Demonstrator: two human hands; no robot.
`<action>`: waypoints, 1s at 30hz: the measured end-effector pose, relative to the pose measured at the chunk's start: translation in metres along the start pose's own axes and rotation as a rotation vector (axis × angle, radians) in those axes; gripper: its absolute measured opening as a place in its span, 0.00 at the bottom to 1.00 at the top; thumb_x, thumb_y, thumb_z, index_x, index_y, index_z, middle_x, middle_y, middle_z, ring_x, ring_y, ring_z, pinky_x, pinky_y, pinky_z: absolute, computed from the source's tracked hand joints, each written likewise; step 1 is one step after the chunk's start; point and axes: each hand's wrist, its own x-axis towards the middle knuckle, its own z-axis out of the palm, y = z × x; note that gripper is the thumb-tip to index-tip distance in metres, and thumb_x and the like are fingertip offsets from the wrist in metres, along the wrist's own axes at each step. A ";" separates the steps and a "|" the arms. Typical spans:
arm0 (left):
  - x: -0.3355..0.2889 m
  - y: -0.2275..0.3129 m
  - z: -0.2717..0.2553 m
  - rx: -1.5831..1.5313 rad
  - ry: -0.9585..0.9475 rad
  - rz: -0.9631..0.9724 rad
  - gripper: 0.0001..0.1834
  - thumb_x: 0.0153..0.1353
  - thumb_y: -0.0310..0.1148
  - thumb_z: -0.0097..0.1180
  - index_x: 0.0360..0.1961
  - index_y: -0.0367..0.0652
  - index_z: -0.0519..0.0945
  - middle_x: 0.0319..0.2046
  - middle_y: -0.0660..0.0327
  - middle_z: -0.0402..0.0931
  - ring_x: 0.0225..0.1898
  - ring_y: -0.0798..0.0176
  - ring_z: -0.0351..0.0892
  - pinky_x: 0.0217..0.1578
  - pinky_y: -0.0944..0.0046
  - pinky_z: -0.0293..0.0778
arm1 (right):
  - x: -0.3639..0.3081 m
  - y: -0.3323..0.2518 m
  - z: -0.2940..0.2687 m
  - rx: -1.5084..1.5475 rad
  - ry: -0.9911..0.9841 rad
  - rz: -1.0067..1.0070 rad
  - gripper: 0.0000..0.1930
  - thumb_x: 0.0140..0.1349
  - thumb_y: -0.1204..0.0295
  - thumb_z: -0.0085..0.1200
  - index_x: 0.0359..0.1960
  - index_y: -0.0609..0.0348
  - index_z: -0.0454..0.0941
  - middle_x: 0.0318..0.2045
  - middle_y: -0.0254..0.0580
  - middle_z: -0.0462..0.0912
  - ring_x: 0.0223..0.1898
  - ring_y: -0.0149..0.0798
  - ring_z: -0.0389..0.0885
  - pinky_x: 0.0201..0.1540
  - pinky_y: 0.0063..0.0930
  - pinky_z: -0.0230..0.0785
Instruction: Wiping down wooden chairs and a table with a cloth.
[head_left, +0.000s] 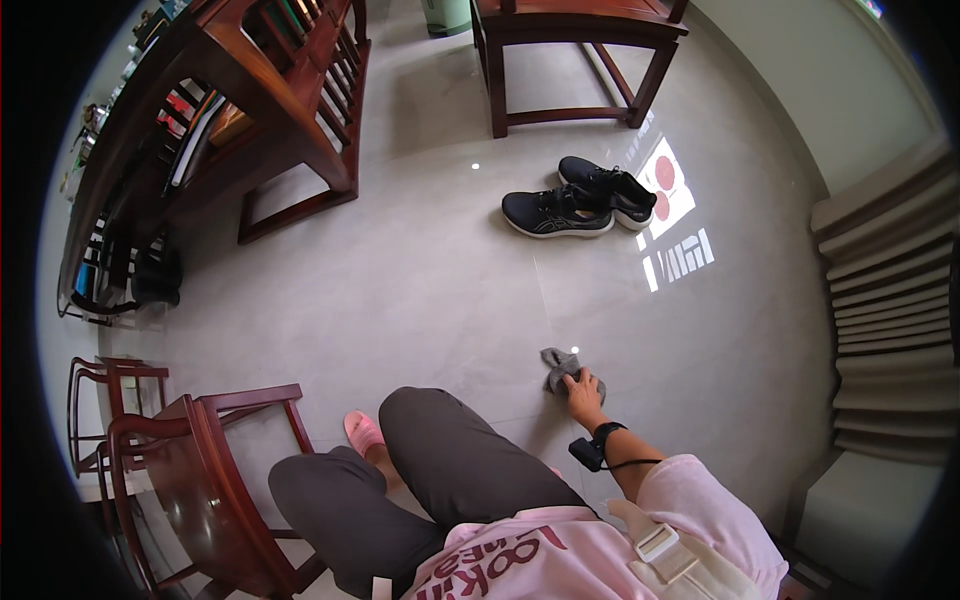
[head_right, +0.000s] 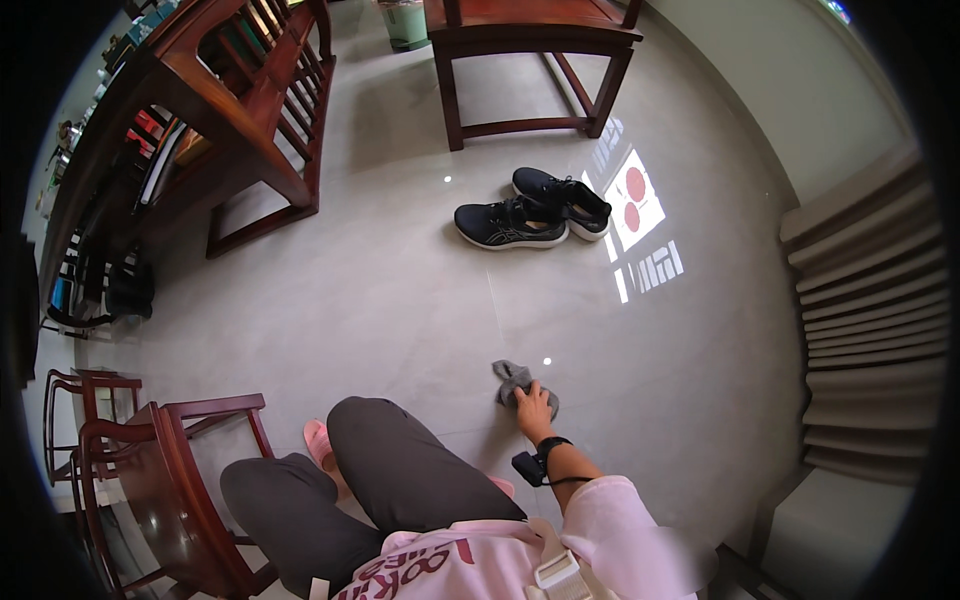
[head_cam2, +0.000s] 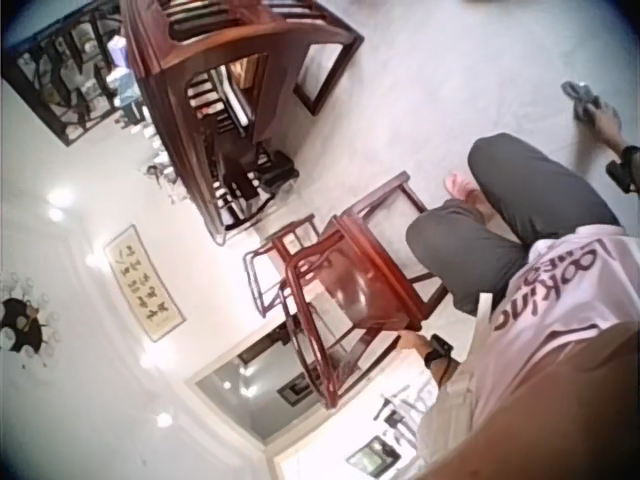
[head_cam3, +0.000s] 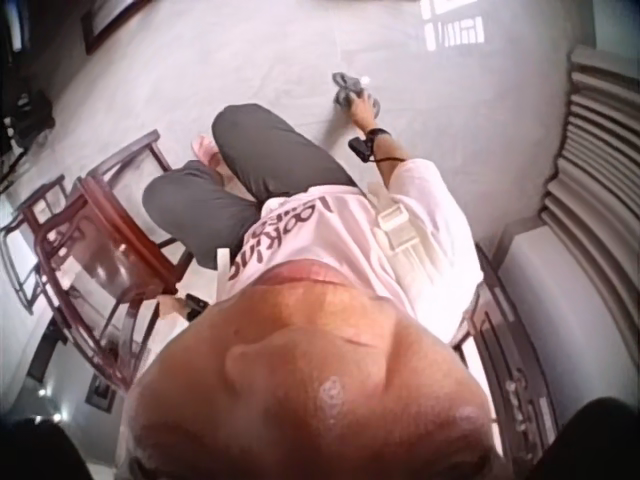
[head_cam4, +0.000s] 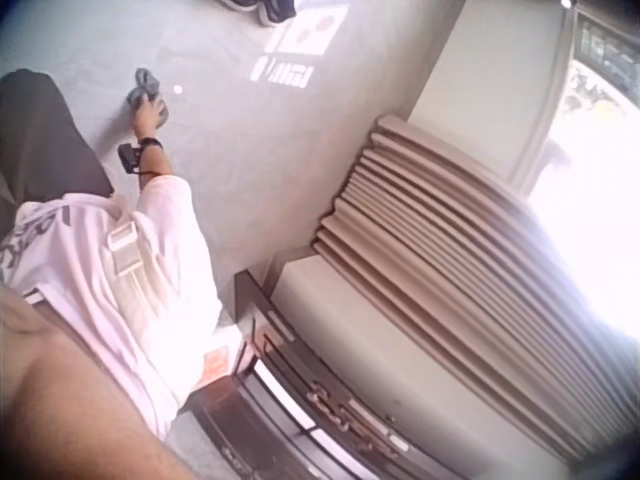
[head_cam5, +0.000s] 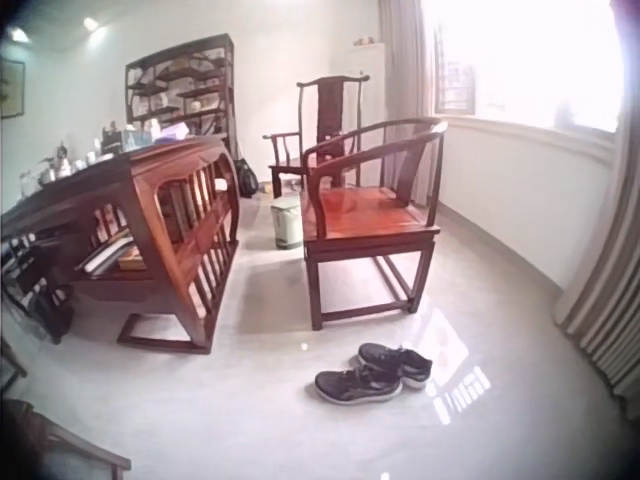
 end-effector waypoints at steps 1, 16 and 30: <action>-0.001 -0.002 -0.002 0.024 -0.040 -0.033 0.18 0.51 0.37 0.53 0.42 0.41 0.74 0.35 0.56 0.76 0.34 0.55 0.77 0.30 0.45 0.74 | 0.001 0.004 -0.001 -0.013 0.023 -0.029 0.14 0.60 0.75 0.41 0.45 0.43 0.72 0.48 0.51 0.63 0.48 0.60 0.67 0.45 0.52 0.71; -0.090 0.139 0.173 0.550 -0.944 0.528 0.14 0.62 0.35 0.50 0.46 0.39 0.76 0.31 0.64 0.76 0.28 0.69 0.75 0.28 0.68 0.74 | 0.066 0.038 0.033 -0.114 -0.113 -0.111 0.12 0.60 0.72 0.43 0.45 0.47 0.72 0.53 0.49 0.67 0.48 0.64 0.68 0.45 0.52 0.71; -0.196 0.390 0.546 -0.407 -0.926 1.330 0.24 0.63 0.30 0.53 0.58 0.33 0.66 0.56 0.48 0.69 0.58 0.58 0.69 0.59 0.62 0.64 | 0.204 -0.203 -0.194 0.423 0.077 -0.442 0.24 0.42 0.77 0.56 0.47 0.56 0.73 0.42 0.52 0.74 0.47 0.54 0.73 0.52 0.39 0.66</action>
